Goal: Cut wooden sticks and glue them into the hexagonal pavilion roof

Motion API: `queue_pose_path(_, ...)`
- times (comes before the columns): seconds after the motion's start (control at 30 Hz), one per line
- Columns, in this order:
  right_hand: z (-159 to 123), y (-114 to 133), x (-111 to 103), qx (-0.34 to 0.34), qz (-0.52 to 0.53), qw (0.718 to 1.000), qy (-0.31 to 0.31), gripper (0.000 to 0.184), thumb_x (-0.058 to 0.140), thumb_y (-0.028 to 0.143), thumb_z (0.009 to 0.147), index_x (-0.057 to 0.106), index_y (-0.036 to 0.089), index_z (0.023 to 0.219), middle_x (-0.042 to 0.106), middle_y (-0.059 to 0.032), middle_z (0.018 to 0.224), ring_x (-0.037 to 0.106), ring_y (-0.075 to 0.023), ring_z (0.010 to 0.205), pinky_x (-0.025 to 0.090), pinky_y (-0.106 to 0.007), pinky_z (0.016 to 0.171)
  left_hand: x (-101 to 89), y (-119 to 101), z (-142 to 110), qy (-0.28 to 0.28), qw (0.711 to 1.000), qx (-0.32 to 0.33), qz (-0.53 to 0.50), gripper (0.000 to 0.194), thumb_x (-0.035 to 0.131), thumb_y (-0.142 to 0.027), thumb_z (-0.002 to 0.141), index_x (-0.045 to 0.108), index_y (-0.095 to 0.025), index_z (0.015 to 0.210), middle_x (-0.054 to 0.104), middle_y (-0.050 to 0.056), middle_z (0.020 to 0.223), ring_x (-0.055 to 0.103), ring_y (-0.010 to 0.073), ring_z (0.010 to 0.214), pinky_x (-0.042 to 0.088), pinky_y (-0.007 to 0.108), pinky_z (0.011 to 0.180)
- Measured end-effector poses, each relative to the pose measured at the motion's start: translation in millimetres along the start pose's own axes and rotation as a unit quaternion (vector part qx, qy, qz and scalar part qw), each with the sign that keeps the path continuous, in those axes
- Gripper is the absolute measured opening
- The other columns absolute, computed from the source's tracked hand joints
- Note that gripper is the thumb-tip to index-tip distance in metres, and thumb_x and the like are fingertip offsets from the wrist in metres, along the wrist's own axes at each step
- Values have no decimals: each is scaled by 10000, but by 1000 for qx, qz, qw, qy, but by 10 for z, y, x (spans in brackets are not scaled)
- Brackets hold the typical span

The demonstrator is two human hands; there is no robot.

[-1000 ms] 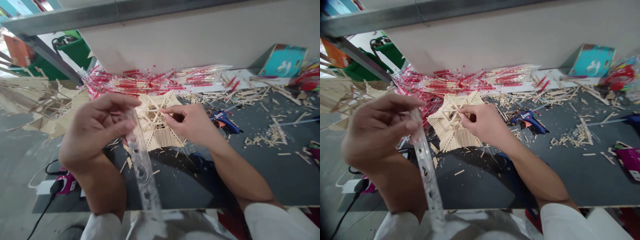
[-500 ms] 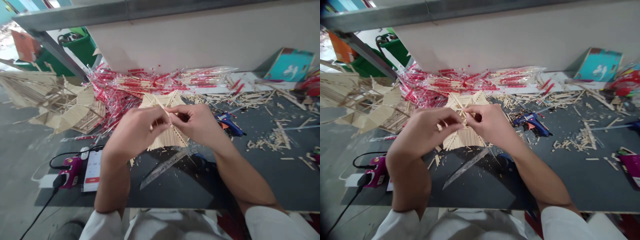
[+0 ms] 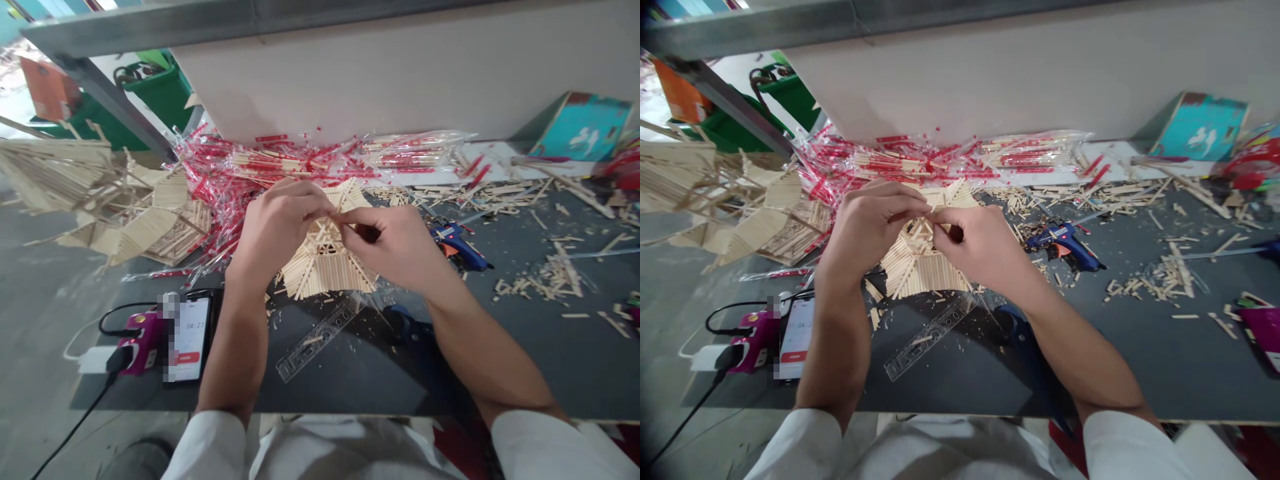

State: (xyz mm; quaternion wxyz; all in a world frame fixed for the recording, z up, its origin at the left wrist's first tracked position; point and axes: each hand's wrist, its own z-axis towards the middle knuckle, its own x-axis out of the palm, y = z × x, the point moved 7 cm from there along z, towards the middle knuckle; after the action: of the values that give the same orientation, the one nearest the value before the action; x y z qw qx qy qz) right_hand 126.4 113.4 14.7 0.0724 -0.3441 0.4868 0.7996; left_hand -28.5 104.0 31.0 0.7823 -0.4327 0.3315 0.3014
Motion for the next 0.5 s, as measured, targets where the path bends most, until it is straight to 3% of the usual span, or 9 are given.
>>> queue_pose_path(0.13,-16,48,-4,-11,-28,1000,-7,255,609,275,971,843,178,945,528,31,590,390,-96,559,348,-275,627,9,33,10,8,1000,-5,6,290,559,-182,961,834,-271,981,816,31,1090,729,204,1041,548,369,959)
queue_pose_path(0.3,-49,131,8,-33,-75,997,3,296,571,192,978,839,160,1099,621,9,629,386,-97,536,338,-277,619,-2,33,9,-18,1000,10,-6,328,529,-139,951,839,-245,937,824,33,1039,744,182,985,556,334,921)
queue_pose_path(0.5,-59,152,49,-49,-106,993,3,314,544,180,998,831,157,1122,742,-38,749,538,-122,588,373,-273,635,-15,-3,-9,-31,999,24,-8,324,532,-103,919,838,-209,939,827,39,1000,746,168,938,551,298,871)
